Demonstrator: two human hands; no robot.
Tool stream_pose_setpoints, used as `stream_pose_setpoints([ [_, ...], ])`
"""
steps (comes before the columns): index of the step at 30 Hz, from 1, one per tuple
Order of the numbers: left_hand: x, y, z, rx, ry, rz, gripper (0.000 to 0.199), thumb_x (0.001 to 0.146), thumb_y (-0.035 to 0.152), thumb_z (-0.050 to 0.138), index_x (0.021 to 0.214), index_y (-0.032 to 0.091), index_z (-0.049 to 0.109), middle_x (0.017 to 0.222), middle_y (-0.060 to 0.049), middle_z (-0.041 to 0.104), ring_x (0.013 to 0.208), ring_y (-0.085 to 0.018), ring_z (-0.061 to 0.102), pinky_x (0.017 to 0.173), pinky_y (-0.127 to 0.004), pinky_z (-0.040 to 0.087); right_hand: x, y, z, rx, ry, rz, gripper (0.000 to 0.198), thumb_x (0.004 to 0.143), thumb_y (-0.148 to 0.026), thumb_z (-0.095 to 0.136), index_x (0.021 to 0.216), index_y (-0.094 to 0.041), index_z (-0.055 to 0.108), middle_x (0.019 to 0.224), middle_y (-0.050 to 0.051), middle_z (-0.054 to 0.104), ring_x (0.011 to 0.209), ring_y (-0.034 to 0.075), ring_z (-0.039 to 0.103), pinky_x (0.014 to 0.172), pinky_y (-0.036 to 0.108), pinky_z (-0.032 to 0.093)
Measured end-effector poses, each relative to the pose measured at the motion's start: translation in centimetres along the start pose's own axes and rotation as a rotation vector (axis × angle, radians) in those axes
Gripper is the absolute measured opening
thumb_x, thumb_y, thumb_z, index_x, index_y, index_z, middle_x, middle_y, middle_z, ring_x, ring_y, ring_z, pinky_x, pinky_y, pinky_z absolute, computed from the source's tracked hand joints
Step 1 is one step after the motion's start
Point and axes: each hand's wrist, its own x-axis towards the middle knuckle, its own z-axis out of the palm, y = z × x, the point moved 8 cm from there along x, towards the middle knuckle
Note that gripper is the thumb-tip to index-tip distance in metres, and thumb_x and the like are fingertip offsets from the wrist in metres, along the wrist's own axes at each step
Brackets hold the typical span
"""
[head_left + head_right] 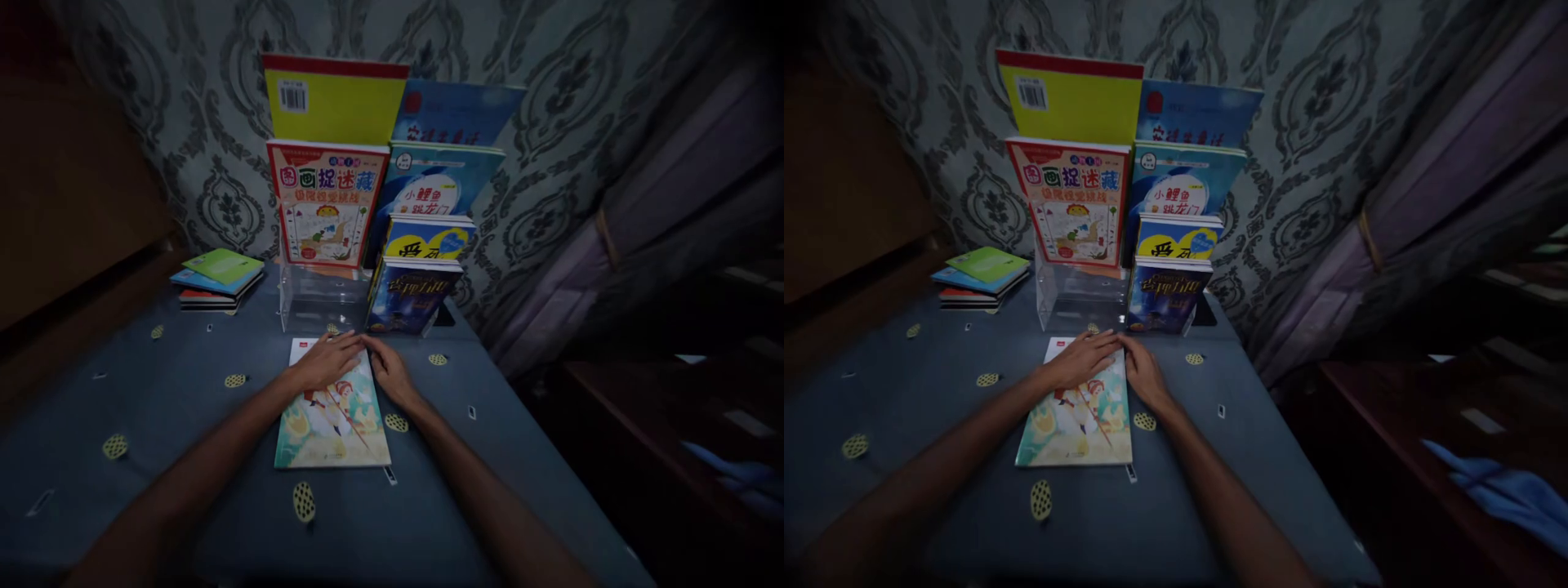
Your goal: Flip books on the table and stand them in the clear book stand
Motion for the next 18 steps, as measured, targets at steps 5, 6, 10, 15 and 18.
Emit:
stream_pose_setpoints([
  [5, -0.2, 0.4, 0.0, -0.018, -0.007, 0.066, 0.043, 0.106, 0.038, 0.028, 0.143, 0.027, 0.046, 0.153, -0.005, 0.044, 0.145, -0.02, 0.033, 0.115, -0.045, 0.023, -2.0, -1.4, 0.1, -0.011, -0.035, -0.015, 0.053, 0.087, -0.013, 0.042, 0.137, -0.024, 0.055, 0.142, 0.005, 0.057, 0.131, 0.021, 0.053, 0.114, 0.045, 0.04],
  [6, -0.2, 0.4, 0.0, -0.026, -0.003, 0.076, 0.043, 0.106, 0.038, 0.028, 0.143, 0.028, 0.046, 0.153, -0.005, 0.043, 0.144, -0.019, 0.034, 0.115, -0.044, 0.023, -2.3, -1.6, 0.0, -0.014, -0.043, -0.017, 0.053, 0.088, -0.013, 0.042, 0.138, -0.024, 0.054, 0.143, 0.005, 0.056, 0.133, 0.021, 0.052, 0.115, 0.045, 0.039],
  [10, -0.2, 0.1, 0.1, -0.036, -0.01, 0.074, 0.043, 0.106, 0.038, 0.026, 0.141, 0.026, 0.049, 0.153, -0.005, 0.044, 0.144, -0.019, 0.035, 0.114, -0.042, 0.025, -2.9, -2.0, -0.2, -0.032, -0.068, -0.014, 0.051, 0.089, -0.013, 0.041, 0.138, -0.024, 0.055, 0.145, 0.005, 0.055, 0.135, 0.02, 0.05, 0.116, 0.045, 0.038],
  [15, -0.2, 0.4, 0.0, 0.005, -0.006, 0.062, 0.043, 0.106, 0.038, 0.026, 0.14, 0.024, 0.049, 0.152, -0.006, 0.045, 0.143, -0.019, 0.037, 0.112, -0.043, 0.028, -2.8, -2.3, -0.2, -0.059, -0.082, 0.004, 0.052, 0.09, -0.013, 0.04, 0.139, -0.023, 0.053, 0.146, 0.006, 0.053, 0.136, 0.021, 0.049, 0.116, 0.047, 0.038],
  [18, -0.3, 0.7, -0.2, 0.012, 0.005, 0.07, 0.044, 0.106, 0.039, 0.026, 0.139, 0.023, 0.051, 0.151, -0.006, 0.047, 0.143, -0.019, 0.037, 0.114, -0.044, 0.026, -3.8, -3.3, -0.1, -0.086, -0.121, 0.01, 0.054, 0.091, -0.013, 0.04, 0.143, -0.022, 0.049, 0.148, 0.006, 0.051, 0.137, 0.021, 0.046, 0.117, 0.047, 0.037],
])
